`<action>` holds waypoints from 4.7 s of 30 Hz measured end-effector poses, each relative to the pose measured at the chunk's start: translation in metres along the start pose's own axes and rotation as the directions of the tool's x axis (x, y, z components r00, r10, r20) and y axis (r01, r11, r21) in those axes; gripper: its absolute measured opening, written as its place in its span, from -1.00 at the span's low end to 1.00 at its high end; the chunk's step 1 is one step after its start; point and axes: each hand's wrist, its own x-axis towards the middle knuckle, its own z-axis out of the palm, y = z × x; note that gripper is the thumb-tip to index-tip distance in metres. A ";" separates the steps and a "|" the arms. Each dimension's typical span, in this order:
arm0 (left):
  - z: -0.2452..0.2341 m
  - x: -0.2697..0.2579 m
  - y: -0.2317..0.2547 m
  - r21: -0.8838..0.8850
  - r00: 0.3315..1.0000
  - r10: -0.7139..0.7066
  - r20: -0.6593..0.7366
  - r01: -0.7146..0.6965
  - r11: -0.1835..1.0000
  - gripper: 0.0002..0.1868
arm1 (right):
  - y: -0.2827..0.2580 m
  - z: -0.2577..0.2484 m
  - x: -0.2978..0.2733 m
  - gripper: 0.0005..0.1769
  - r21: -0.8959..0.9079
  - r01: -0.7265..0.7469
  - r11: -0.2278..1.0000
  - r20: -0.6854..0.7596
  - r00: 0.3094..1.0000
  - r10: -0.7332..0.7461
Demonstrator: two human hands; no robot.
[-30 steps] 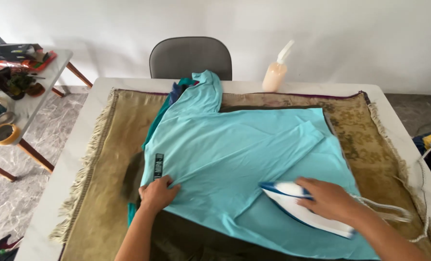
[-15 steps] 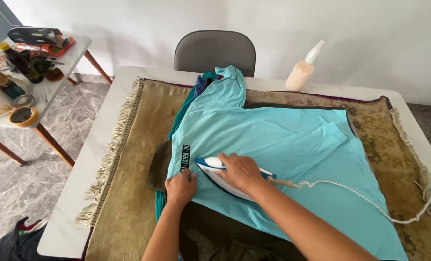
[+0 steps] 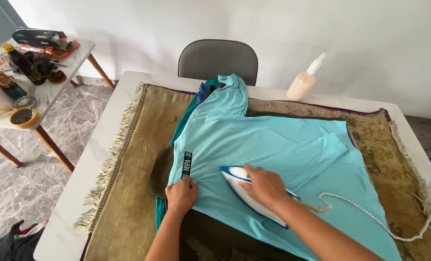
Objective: The person irons and folds several garments on a table, including a patterned cloth, a light blue long-sleeve shirt, and a patterned pinkish cloth. They use an iron and a spray bottle, then fold each item and place it on a growing stack.
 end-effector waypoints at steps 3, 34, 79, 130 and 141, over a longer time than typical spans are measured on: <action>-0.005 -0.001 0.002 0.004 1.000 0.003 0.005 -0.003 1.000 -0.65 | 0.027 -0.014 0.008 -0.44 -0.034 -0.203 0.979 0.014 0.979 0.204; 0.055 -0.036 0.217 0.297 0.849 0.173 0.499 -0.355 0.886 0.50 | 0.282 -0.059 0.071 -0.24 -0.101 -0.516 0.851 0.054 0.851 0.523; -0.008 0.025 0.087 0.077 0.925 0.314 0.213 -0.337 0.938 -0.36 | 0.251 -0.048 0.040 -0.21 -0.269 -0.545 0.794 0.138 0.794 0.592; 0.005 0.189 0.100 -0.004 0.903 0.228 -0.365 -0.247 0.969 -0.25 | 0.121 0.061 -0.011 -0.31 0.647 -0.702 0.296 -0.192 0.226 0.955; 0.000 0.214 0.087 -0.365 0.955 -0.171 -0.243 0.073 0.928 -0.70 | 0.146 0.092 -0.015 -0.74 0.890 -0.410 0.200 -0.074 0.303 0.950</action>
